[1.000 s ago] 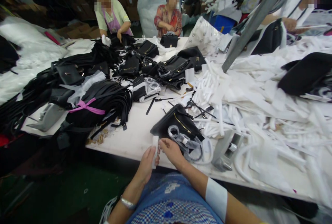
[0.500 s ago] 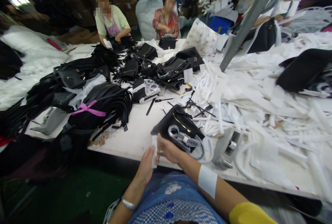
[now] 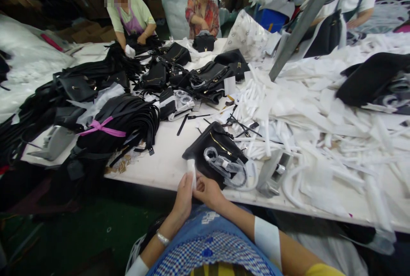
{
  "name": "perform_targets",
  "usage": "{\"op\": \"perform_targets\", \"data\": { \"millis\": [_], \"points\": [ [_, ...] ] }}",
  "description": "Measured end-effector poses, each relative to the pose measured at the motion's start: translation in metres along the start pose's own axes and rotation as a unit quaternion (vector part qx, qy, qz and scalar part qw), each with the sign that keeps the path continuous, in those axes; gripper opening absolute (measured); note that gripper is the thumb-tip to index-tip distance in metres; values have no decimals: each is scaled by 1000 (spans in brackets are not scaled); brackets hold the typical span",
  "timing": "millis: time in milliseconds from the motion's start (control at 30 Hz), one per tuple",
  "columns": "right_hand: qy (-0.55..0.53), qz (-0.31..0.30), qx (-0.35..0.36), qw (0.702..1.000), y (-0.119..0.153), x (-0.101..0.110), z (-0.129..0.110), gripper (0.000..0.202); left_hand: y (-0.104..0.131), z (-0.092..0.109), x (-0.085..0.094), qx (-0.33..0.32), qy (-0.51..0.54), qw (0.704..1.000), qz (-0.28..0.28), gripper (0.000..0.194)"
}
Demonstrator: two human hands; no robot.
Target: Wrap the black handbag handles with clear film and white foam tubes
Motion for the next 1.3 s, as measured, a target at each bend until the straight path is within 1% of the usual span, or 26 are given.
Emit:
{"op": "perform_targets", "data": {
  "millis": [67,133,167,233,333,433,567,667,767,900,1000,1100,1167,1233,1300],
  "points": [
    [53,25,5,998,1,-1,-6,8,1,0,-1,-18,-31,999,24,40],
    [49,19,14,999,4,-4,-12,4,1,1,-1,-33,-53,997,40,40],
    [29,9,20,999,6,-5,-15,2,1,1,-1,-34,-58,997,40,41],
    [-46,-21,25,998,10,-7,-19,4,0,-1,2,-30,-64,997,39,44],
    [-183,-74,10,980,13,-12,-19,10,-2,-3,9,-30,-94,994,48,49],
    [-245,-91,-11,965,12,-15,-16,14,-3,-3,13,-46,-127,989,64,54],
    [-252,-75,-29,964,10,-17,-16,20,-4,1,12,-78,-147,985,55,59],
    [-242,-60,-37,968,10,-17,-17,16,-4,1,11,-64,-148,986,51,61],
    [-242,-62,-33,968,9,-18,-16,12,-4,-1,13,-47,-149,987,43,63],
    [-227,-66,-21,972,8,-18,-15,10,-3,-1,13,-56,-155,986,35,65],
    [-189,-45,-18,981,8,-16,-12,11,0,2,10,-64,-138,988,27,66],
    [-191,-50,-23,980,8,-12,-8,20,6,4,9,-38,-45,998,31,63],
    [-214,-69,-27,974,9,-9,-5,27,13,2,13,5,2,999,35,63],
    [-229,-83,-28,969,9,-6,-2,34,22,1,18,51,-7,998,18,60],
    [-236,-98,-25,967,9,-5,0,38,30,2,22,81,-35,996,-16,53]
  ]
}}
Point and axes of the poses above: each hand's wrist, its own y-axis away from the middle knuckle, its own x-axis out of the back of the hand, z = x × y, the point moved 3 cm from there along -y, towards the middle knuckle, and after that the axes turned 15 degrees about -z, right-handed, at the moved point
